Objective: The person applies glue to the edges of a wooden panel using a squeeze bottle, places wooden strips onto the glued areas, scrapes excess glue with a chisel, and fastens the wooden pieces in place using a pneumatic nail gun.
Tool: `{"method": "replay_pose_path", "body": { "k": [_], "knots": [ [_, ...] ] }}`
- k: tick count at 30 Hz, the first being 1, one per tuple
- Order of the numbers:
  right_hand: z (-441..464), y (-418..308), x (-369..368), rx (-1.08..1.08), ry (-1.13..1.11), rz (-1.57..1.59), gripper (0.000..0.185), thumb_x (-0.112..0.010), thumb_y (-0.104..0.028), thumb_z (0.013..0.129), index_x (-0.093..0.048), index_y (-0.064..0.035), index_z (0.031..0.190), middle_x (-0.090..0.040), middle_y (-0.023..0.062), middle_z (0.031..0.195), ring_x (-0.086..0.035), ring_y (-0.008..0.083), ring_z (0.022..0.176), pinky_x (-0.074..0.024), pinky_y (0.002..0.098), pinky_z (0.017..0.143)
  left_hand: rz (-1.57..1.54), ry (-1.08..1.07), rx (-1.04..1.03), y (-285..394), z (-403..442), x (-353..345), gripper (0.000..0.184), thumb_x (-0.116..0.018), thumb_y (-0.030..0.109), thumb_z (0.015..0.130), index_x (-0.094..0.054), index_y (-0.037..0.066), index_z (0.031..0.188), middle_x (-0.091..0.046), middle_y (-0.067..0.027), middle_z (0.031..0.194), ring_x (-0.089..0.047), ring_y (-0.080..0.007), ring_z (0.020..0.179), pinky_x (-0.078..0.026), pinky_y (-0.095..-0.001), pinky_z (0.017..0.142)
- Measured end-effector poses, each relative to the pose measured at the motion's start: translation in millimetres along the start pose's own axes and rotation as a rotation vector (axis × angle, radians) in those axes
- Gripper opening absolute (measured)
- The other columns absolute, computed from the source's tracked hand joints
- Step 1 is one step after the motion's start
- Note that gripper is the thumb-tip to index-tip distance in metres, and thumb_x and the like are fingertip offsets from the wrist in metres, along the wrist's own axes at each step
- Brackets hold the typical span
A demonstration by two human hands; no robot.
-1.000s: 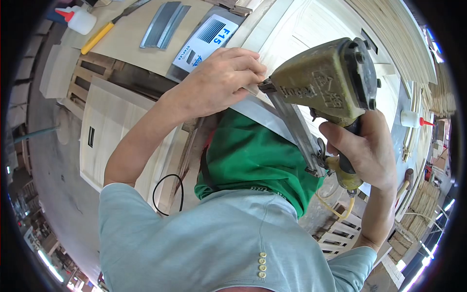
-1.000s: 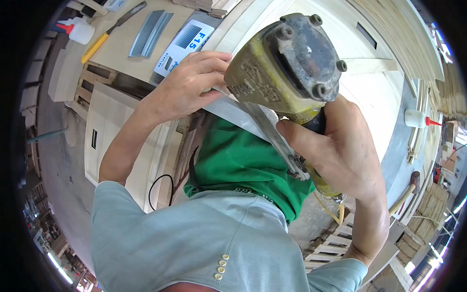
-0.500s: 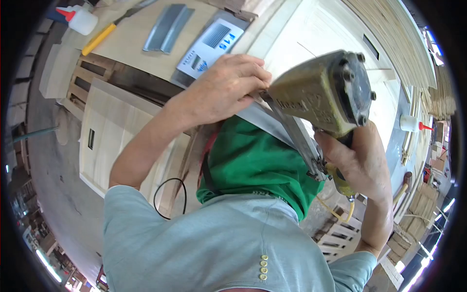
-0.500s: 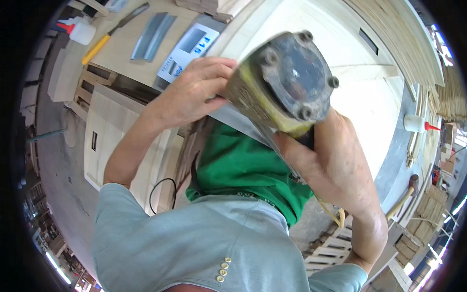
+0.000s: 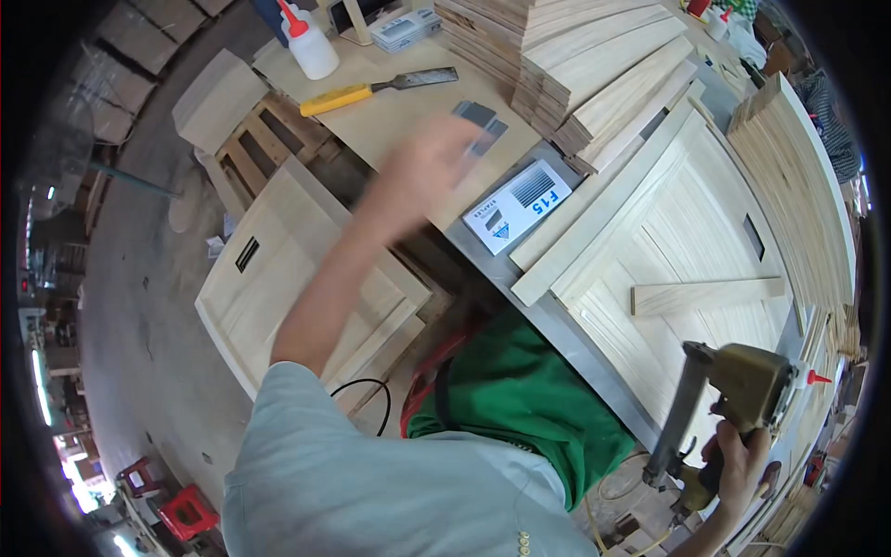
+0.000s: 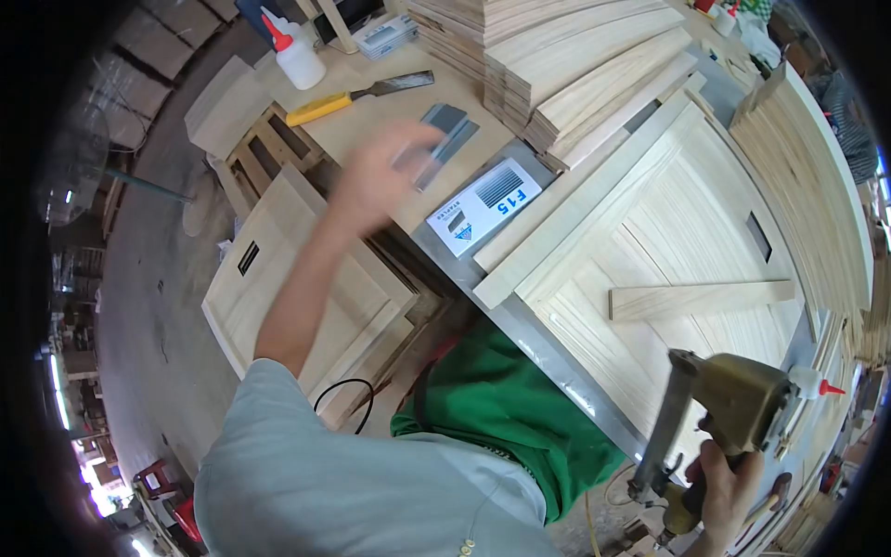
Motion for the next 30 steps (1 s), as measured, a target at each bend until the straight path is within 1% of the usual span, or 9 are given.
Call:
{"method": "replay_pose_path", "body": {
  "k": [2,3,4,6,8,16,20,24,30],
  "knots": [
    [7,23,30,-0.022,0.06,-0.095,0.024,-0.062,-0.011,0.087,-0.055,0.0038,0.104,-0.065,0.0115,0.089,-0.055,0.0125,0.053,-0.0446,0.0269,0.049,0.484,0.299,-0.03,-75,16,54,0.028,-0.063,0.01,0.085,-0.065,0.004,0.112,-0.063,-0.0167,0.115,-0.059,-0.0339,0.11,-0.045,-0.0392,0.096],
    [0,29,40,-0.046,0.115,-0.145,0.022,-0.061,-0.012,0.088,-0.057,0.0025,0.104,-0.066,0.0098,0.088,-0.054,0.0114,0.052,-0.0438,0.0261,0.048,0.637,0.275,0.079,-99,28,75,0.03,-0.063,0.011,0.085,-0.066,0.005,0.114,-0.062,-0.0189,0.116,-0.058,-0.0359,0.111,-0.045,-0.0413,0.097],
    [0,32,45,-0.07,0.137,-0.197,0.021,-0.06,-0.014,0.088,-0.058,0.0021,0.101,-0.063,0.0083,0.077,-0.053,0.0113,0.051,-0.0424,0.0261,0.048,0.774,0.265,-0.002,-109,36,89,0.035,-0.053,-0.001,0.081,-0.064,0.002,0.115,-0.061,-0.0214,0.118,-0.056,-0.0375,0.113,-0.042,-0.0433,0.1],
    [4,39,47,-0.087,0.139,-0.192,0.02,-0.061,-0.015,0.088,-0.06,0.0021,0.098,-0.058,0.0065,0.066,-0.052,0.0121,0.049,-0.0407,0.0262,0.047,0.868,0.167,-0.065,-165,47,113,0.039,-0.053,0.0,0.082,-0.062,0.001,0.12,-0.056,-0.0222,0.13,-0.054,-0.0371,0.12,-0.043,-0.0405,0.101],
    [7,45,50,-0.158,0.159,-0.219,0.021,-0.062,-0.016,0.087,-0.06,0.0023,0.097,-0.054,0.0052,0.06,-0.051,0.0126,0.048,-0.0394,0.0261,0.046,0.567,-0.055,0.06,-199,62,124,0.041,-0.056,0.004,0.085,-0.058,0.0,0.126,-0.056,-0.0225,0.131,-0.053,-0.0361,0.122,-0.041,-0.0382,0.102],
    [13,48,52,-0.186,0.174,-0.111,0.021,-0.065,-0.015,0.083,-0.061,0.0048,0.088,-0.058,0.0057,0.062,-0.057,0.0125,0.051,-0.0434,0.027,0.048,0.46,-0.102,0.18,-162,55,138,0.042,-0.061,0.009,0.087,-0.055,-0.002,0.128,-0.063,-0.0145,0.119,-0.058,-0.023,0.111,-0.042,-0.0317,0.099],
    [15,65,59,-0.194,0.099,-0.164,0.024,-0.065,-0.016,0.087,-0.053,0.0024,0.096,-0.057,0.0063,0.064,-0.056,0.0132,0.051,-0.0426,0.0268,0.047,0.116,0.074,0.325,-157,54,178,0.039,-0.069,0.011,0.087,-0.059,0.002,0.124,-0.063,-0.0089,0.111,-0.06,-0.0138,0.1,-0.047,-0.0255,0.087],
    [14,78,66,-0.163,0.218,-0.157,0.021,-0.061,-0.018,0.088,-0.063,0.0011,0.097,-0.054,0.0015,0.06,-0.049,0.0092,0.045,-0.0367,0.0247,0.043,-0.088,0.498,0.086,-90,79,181,0.042,-0.076,0.015,0.083,-0.06,0.0,0.119,-0.065,-0.0045,0.1,-0.059,-0.0101,0.084,-0.047,-0.0226,0.075],
    [20,95,77,-0.118,0.172,-0.155,0.023,-0.061,-0.018,0.091,-0.055,0.0015,0.102,-0.057,0.0049,0.07,-0.049,0.0099,0.046,-0.0387,0.0244,0.043,-0.045,0.433,0.169,-84,120,115,0.033,-0.075,0.019,0.083,-0.065,0.0,0.11,-0.067,-0.0035,0.092,-0.058,-0.0092,0.079,-0.045,-0.0219,0.072]
  ]
}}
Point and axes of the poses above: each hand's wrist, its own z-axis towards the middle knuckle, its own x-axis out of the back of the hand, y = z × x, the point moved 7 cm from there along z, towards the middle knuckle
